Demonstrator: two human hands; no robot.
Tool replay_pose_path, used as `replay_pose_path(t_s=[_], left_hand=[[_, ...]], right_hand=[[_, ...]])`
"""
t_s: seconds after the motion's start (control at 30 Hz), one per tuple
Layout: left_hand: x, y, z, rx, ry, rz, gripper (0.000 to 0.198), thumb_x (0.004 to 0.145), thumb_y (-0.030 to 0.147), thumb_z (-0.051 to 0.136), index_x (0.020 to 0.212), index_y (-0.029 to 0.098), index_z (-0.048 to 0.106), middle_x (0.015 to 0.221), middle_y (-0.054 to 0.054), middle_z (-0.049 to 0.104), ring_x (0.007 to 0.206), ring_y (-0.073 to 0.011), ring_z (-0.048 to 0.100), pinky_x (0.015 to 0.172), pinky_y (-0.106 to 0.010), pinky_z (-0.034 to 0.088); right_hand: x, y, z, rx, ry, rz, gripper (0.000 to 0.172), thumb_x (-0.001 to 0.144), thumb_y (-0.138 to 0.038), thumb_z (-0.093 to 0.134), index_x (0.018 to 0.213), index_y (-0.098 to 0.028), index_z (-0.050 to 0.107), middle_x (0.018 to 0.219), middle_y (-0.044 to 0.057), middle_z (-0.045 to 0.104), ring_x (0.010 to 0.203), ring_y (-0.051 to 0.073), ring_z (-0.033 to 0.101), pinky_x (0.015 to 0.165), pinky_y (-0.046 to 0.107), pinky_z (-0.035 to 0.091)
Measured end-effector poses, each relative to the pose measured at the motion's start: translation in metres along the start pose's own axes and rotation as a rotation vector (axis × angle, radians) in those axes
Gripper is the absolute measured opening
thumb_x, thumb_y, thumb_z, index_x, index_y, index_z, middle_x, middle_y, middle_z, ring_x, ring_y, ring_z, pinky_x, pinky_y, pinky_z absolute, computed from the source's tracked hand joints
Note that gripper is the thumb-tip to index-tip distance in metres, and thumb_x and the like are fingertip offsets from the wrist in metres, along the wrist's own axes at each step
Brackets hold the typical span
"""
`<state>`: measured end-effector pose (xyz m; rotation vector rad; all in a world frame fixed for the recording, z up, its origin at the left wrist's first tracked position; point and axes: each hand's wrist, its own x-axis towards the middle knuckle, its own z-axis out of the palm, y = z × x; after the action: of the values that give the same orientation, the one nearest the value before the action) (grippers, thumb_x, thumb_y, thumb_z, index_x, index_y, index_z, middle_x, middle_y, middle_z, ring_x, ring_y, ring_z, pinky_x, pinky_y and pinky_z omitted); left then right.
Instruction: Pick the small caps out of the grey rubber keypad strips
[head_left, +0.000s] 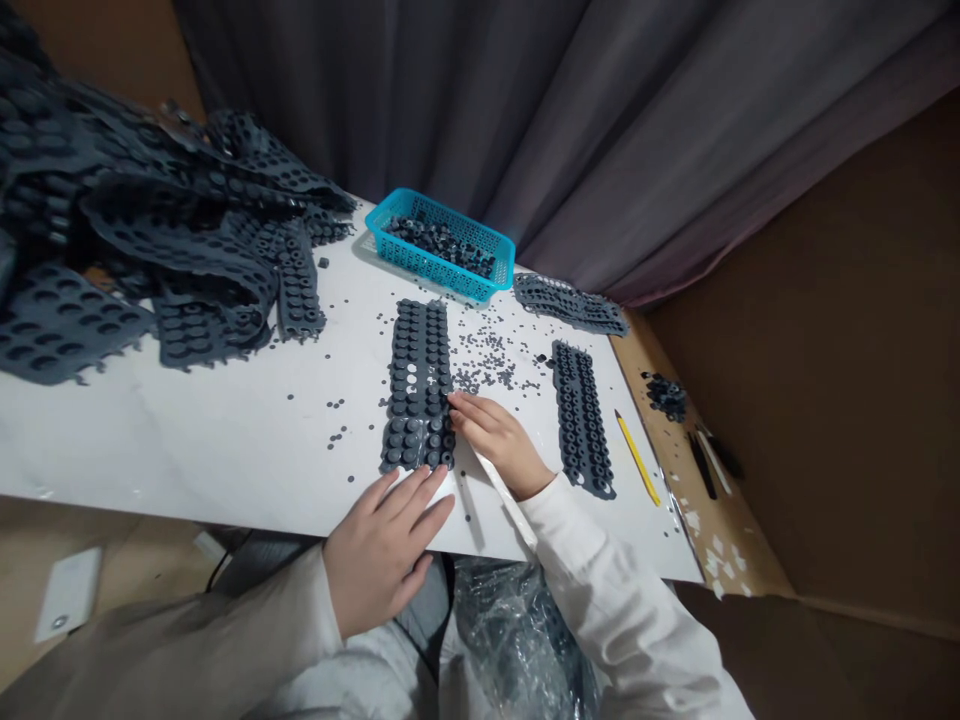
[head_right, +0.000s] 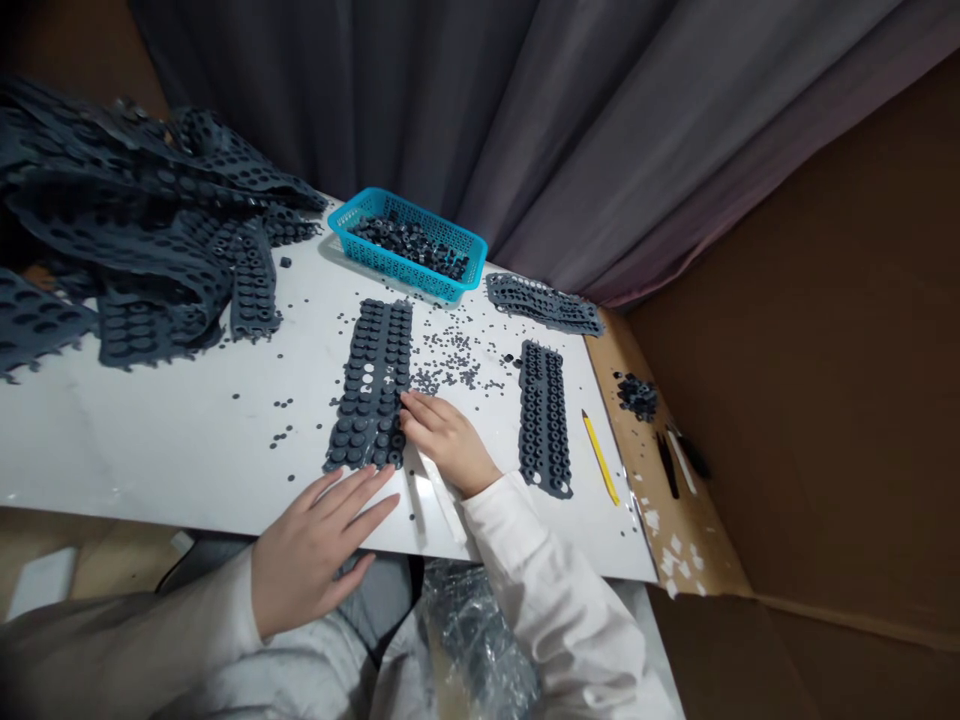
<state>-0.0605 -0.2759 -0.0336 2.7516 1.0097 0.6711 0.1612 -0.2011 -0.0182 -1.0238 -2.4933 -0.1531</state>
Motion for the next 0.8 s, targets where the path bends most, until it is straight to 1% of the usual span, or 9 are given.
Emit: replay_pose_path(t_s=[0.23,0.37,0.5,0.57,0.63,0.67,0.73,0.77,0.8], left_hand=[[-0.002,0.000,0.002,0.011,-0.012,-0.003,0.042,0.087,0.039,0.056,0.126,0.023,0.059,0.144,-0.006,0.051,0.128,-0.0240,0.047,0.109,-0.040,0.026],[-0.002,0.000,0.003,0.018,-0.009,0.001,0.044,0.086,0.039,0.056,0.128,0.023,0.059,0.145,-0.006,0.050,0.128,-0.0244,0.046,0.111,-0.039,0.024],[-0.002,0.000,0.003,-0.001,-0.010,-0.001,0.044,0.087,0.038,0.056,0.128,0.023,0.059,0.146,-0.006,0.049,0.129,-0.0241,0.047,0.112,-0.039,0.023],[-0.002,0.000,0.003,-0.012,-0.007,-0.004,0.043,0.087,0.038,0.056,0.127,0.023,0.059,0.145,-0.006,0.050,0.129,-0.0232,0.047,0.112,-0.038,0.023],[-0.002,0.000,0.003,-0.007,-0.007,-0.008,0.043,0.087,0.038,0.056,0.128,0.023,0.059,0.145,-0.005,0.050,0.129,-0.0228,0.047,0.112,-0.038,0.023],[-0.002,0.000,0.003,0.001,-0.009,-0.009,0.043,0.087,0.038,0.056,0.128,0.024,0.059,0.146,-0.004,0.050,0.129,-0.0229,0.047,0.112,-0.038,0.023],[-0.002,0.000,0.002,0.014,-0.013,-0.009,0.043,0.087,0.039,0.055,0.128,0.024,0.059,0.146,-0.004,0.050,0.129,-0.0234,0.047,0.112,-0.038,0.023],[-0.002,0.000,0.002,0.016,-0.012,-0.009,0.043,0.088,0.038,0.055,0.128,0.024,0.059,0.146,-0.004,0.050,0.129,-0.0235,0.047,0.112,-0.038,0.023],[-0.001,0.000,0.002,0.013,-0.011,-0.010,0.043,0.088,0.038,0.055,0.128,0.025,0.059,0.145,-0.004,0.050,0.128,-0.0234,0.047,0.112,-0.038,0.023]], right_hand=[[0.001,-0.001,0.002,0.067,-0.027,0.054,0.020,0.094,-0.014,0.051,0.109,-0.017,0.064,0.127,0.017,0.065,0.125,0.024,0.057,0.102,0.043,0.054],[0.001,0.005,0.002,0.118,-0.014,0.151,0.022,0.095,-0.015,0.049,0.109,-0.019,0.064,0.127,0.016,0.065,0.125,0.023,0.057,0.102,0.043,0.053],[0.000,0.015,-0.001,0.147,0.107,0.303,0.021,0.096,-0.022,0.046,0.106,-0.018,0.065,0.122,0.014,0.068,0.119,0.022,0.062,0.100,0.039,0.053],[0.000,0.018,-0.004,0.130,0.177,0.410,0.021,0.096,-0.026,0.046,0.106,-0.019,0.063,0.126,0.014,0.066,0.120,0.023,0.061,0.100,0.040,0.052],[0.000,0.020,-0.008,0.104,0.213,0.506,0.022,0.096,-0.030,0.047,0.106,-0.019,0.063,0.128,0.014,0.064,0.119,0.025,0.062,0.098,0.041,0.052],[0.000,0.020,-0.010,0.092,0.216,0.546,0.023,0.096,-0.032,0.047,0.105,-0.020,0.063,0.125,0.014,0.066,0.115,0.026,0.065,0.093,0.039,0.054],[-0.002,0.022,-0.012,0.071,0.205,0.614,0.026,0.096,-0.036,0.046,0.106,-0.020,0.064,0.106,0.011,0.075,0.090,0.024,0.073,0.075,0.033,0.057],[-0.003,0.024,-0.013,0.059,0.201,0.638,0.028,0.096,-0.038,0.046,0.105,-0.020,0.064,0.093,0.009,0.077,0.075,0.022,0.074,0.065,0.029,0.055],[-0.003,0.025,-0.014,0.047,0.199,0.651,0.029,0.096,-0.040,0.046,0.104,-0.020,0.065,0.082,0.006,0.076,0.062,0.020,0.071,0.057,0.027,0.051]])
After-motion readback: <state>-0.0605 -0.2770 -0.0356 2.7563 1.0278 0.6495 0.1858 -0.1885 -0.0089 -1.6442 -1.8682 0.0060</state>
